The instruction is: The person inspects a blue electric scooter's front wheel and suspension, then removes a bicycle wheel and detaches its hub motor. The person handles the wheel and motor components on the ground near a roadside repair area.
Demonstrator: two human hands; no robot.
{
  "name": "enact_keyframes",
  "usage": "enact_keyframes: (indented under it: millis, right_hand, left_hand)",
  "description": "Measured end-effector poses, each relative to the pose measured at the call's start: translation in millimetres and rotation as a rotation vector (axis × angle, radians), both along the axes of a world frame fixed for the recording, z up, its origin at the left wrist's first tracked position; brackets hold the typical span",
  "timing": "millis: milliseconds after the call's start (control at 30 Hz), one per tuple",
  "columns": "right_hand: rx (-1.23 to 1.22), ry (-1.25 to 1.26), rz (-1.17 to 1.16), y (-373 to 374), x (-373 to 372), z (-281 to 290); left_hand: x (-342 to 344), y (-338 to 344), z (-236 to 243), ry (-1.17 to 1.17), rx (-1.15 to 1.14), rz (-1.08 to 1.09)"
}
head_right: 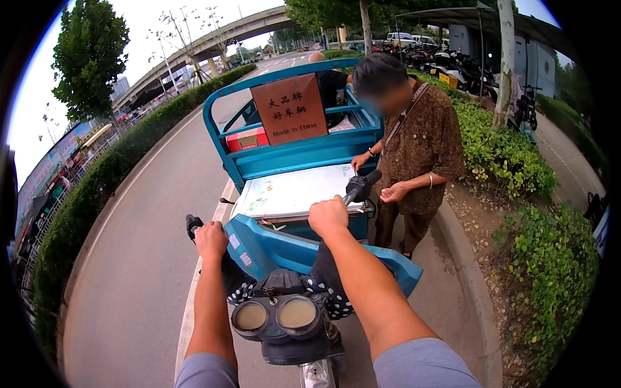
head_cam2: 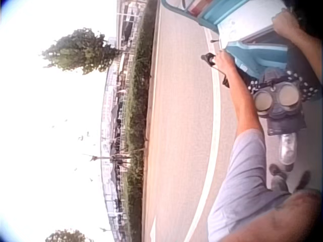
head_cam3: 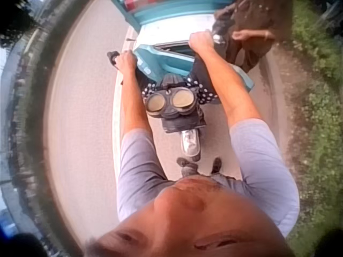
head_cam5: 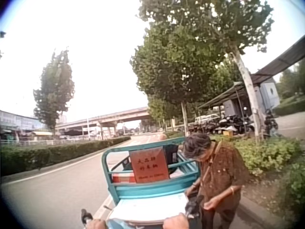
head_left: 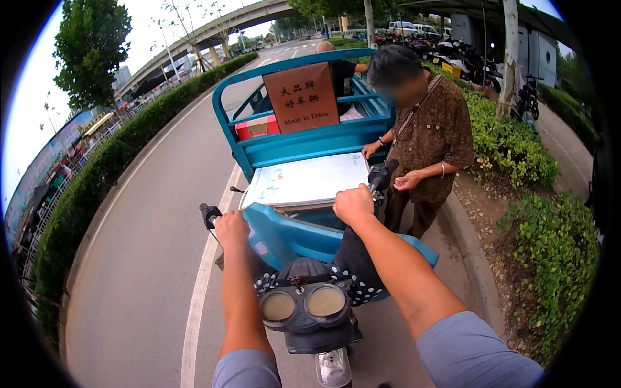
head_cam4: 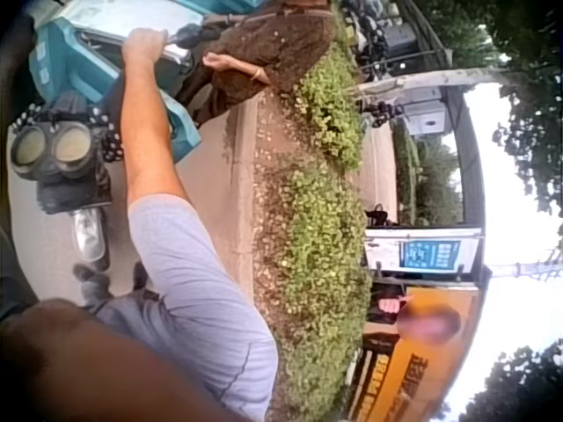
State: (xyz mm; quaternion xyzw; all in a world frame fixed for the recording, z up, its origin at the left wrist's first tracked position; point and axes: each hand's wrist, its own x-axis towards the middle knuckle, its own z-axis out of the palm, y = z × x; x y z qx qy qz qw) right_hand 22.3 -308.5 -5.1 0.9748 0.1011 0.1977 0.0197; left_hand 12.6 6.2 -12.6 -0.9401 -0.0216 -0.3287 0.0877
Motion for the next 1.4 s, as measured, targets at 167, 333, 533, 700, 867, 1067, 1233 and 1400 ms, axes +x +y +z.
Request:
enact_keyframes:
  millis: [167, 333, 533, 700, 867, 1067, 1233, 1400]
  right_hand:
    - [0.018, 0.005, 0.000, 0.5, -2.0, 1.3]
    - [0.011, 0.045, -0.002, 2.5, -3.8, 5.2]
    - [0.014, -0.016, -0.002, 0.5, 3.0, -4.8]
    - [0.023, -0.017, 0.015, 0.2, 0.5, -3.5]
    - [0.001, 0.022, 0.001, 2.2, -1.0, 1.3]
    - [0.005, 0.044, 0.007, 1.7, -4.6, 4.5]
    - [0.011, 0.039, 0.015, 0.0, -0.2, -0.2]
    - [0.014, 0.014, 0.037, -1.8, -0.8, 0.2]
  left_hand:
    - [2.0, 2.2, -1.8, -0.002, 0.004, -0.006]
    - [2.3, 4.1, -4.9, -0.047, 0.011, -0.027]
    - [5.5, 3.4, -5.7, -0.037, 0.025, -0.026]
    - [2.8, 1.3, -3.4, -0.023, 0.016, -0.018]
    - [8.6, 7.1, -8.8, -0.019, -0.020, -0.031]
    - [6.0, 7.1, -8.9, -0.031, -0.028, -0.050]
    - [6.5, 5.4, -9.8, -0.025, -0.017, -0.034]
    - [9.4, 4.2, -8.0, -0.027, -0.020, -0.021]
